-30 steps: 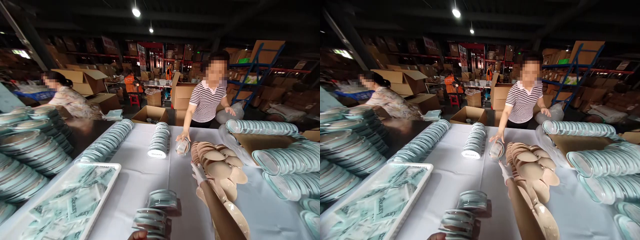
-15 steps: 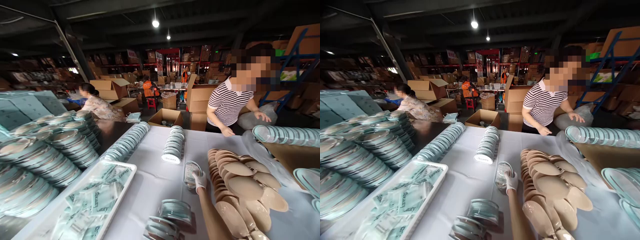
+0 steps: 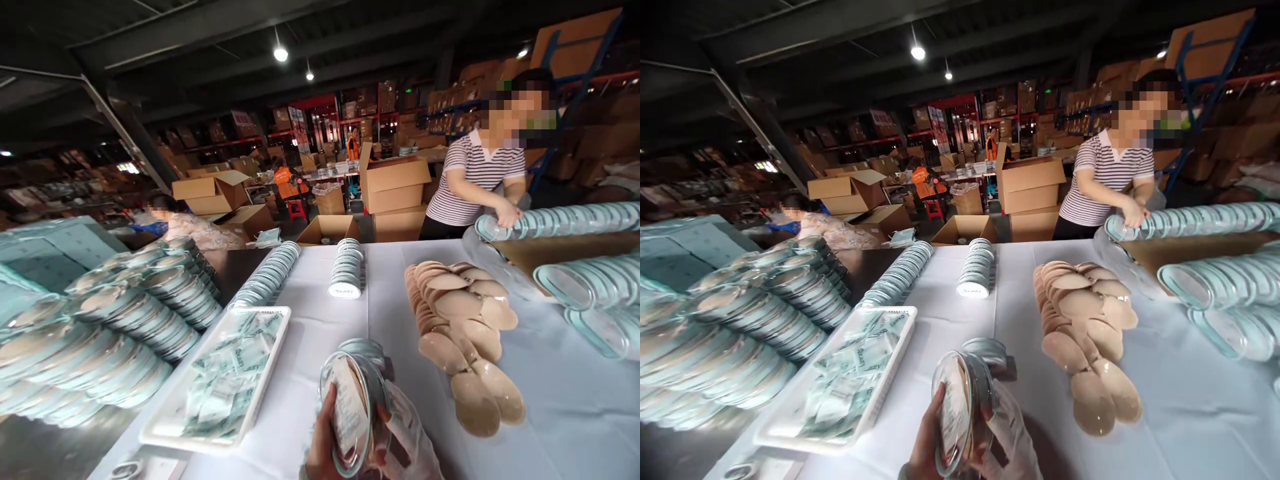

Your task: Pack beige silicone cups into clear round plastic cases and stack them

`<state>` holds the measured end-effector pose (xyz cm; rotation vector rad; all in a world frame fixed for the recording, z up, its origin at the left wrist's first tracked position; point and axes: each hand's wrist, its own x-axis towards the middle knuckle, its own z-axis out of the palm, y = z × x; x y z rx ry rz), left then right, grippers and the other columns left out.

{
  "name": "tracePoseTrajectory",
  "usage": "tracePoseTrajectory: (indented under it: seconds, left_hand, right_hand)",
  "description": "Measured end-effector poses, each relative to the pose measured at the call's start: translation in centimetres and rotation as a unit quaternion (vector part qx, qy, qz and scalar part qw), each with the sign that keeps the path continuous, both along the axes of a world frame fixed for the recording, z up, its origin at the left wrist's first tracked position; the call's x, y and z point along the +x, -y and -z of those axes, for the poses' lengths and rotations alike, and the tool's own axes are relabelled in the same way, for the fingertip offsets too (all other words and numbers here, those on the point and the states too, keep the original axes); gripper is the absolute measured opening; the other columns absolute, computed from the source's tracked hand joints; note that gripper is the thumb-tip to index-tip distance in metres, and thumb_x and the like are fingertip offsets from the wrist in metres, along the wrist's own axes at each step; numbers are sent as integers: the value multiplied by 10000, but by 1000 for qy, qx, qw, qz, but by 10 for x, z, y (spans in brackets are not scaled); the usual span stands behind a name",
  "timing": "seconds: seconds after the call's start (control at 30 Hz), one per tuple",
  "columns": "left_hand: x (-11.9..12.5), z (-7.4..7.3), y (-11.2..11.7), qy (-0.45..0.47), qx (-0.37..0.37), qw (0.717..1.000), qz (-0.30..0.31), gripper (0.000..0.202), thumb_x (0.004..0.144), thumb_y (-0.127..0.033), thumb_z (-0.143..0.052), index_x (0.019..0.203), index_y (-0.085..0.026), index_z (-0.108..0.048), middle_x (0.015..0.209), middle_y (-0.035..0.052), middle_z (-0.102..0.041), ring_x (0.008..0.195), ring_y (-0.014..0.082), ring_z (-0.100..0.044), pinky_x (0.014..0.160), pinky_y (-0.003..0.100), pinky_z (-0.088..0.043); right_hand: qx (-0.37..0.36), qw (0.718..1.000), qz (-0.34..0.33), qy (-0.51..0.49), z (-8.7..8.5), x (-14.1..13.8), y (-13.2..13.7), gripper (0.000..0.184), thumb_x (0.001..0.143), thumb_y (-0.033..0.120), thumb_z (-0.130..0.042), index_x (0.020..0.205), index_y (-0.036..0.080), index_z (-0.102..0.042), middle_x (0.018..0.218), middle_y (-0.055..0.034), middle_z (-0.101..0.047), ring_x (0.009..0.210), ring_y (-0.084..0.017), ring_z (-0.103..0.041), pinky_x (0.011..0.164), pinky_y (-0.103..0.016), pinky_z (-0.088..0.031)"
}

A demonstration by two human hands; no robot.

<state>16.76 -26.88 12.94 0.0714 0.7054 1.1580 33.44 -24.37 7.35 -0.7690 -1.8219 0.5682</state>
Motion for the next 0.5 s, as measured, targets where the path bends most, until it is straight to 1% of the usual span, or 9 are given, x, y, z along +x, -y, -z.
tracePoseTrajectory:
  seconds: [0.03, 0.1, 0.13, 0.2, 0.3, 0.33, 0.4, 0.47, 0.5]
  left_hand:
    - [-1, -1, 11, 4, 5, 1000, 4, 725, 751, -678, -767, 1174, -90, -754, 1158, 233, -777, 1193, 462, -690, 1023, 566, -544]
    - [-3, 3, 33, 9, 7, 1000, 12, 706, 754, -673, -757, 1127, -74, -770, 1126, 237, -784, 1161, 463, -704, 1005, 552, -556]
    - [-5, 6, 43, 10, 5, 1000, 17, 726, 760, -682, -745, 1145, -67, -767, 1125, 235, -785, 1153, 462, -708, 1002, 547, -558]
    - [-9, 13, 60, 12, 8, 1000, 18, 768, 785, -684, -722, 1241, -66, -738, 1138, 224, -788, 1137, 452, -719, 1005, 539, -557]
    - [-17, 19, 79, 8, 16, 1000, -6, 741, 857, -611, -695, 1370, -77, -669, 1153, 204, -793, 1121, 417, -738, 1021, 513, -554]
    - [-20, 19, 83, 4, 12, 1000, -15, 720, 884, -585, -678, 1389, -72, -653, 1148, 203, -795, 1115, 406, -743, 1022, 503, -556]
    - [-27, 16, 91, -10, -3, 1000, -25, 710, 925, -564, -637, 1401, -38, -633, 1128, 216, -798, 1099, 397, -752, 1012, 495, -565]
    - [-37, 11, 97, -28, -14, 999, -31, 722, 941, -563, -620, 1404, -9, -617, 1108, 225, -800, 1081, 391, -759, 999, 489, -574]
    - [-42, 9, 100, -41, -14, 998, -34, 723, 940, -556, -629, 1410, -7, -609, 1101, 223, -802, 1074, 387, -762, 996, 486, -576]
  right_hand:
    - [12, 1000, 2, 5, -1, 0, 12, 471, 923, 365, -718, 1385, 376, -622, 1356, -68, -656, 1236, -245, -671, 1029, -340, -597]
    - [53, 998, 7, 16, -9, 0, 30, 339, 961, 248, -660, 1284, 351, -671, 1196, -48, -693, 1046, -158, -723, 918, -225, -610]
    - [74, 997, 5, 20, -14, -1, 36, 275, 976, 242, -640, 1235, 325, -681, 1133, -41, -691, 968, -131, -723, 870, -192, -606]
    - [102, 995, -5, 21, -27, -2, 48, 224, 999, 337, -621, 1212, 283, -665, 1103, -46, -675, 937, -121, -710, 859, -186, -601]
    - [117, 993, 7, 28, -43, -6, 65, 368, 988, 473, -622, 1289, 260, -631, 1148, -62, -656, 1017, -146, -688, 904, -230, -593]
    - [116, 993, 14, 33, -46, -8, 70, 325, 983, 460, -634, 1237, 259, -658, 1103, -50, -658, 979, -142, -680, 870, -230, -588]
    - [108, 994, 4, 29, -51, -13, 77, 137, 982, 373, -652, 994, 247, -706, 923, -7, -641, 833, -115, -643, 758, -211, -551]
    - [66, 997, -40, 14, -51, -19, 82, 220, 956, 352, -697, 784, 219, -666, 792, 20, -597, 742, -98, -603, 690, -201, -508]
    - [40, 997, -67, 12, -51, -21, 84, 254, 948, 362, -708, 749, 213, -656, 775, 25, -591, 735, -96, -600, 684, -202, -499]
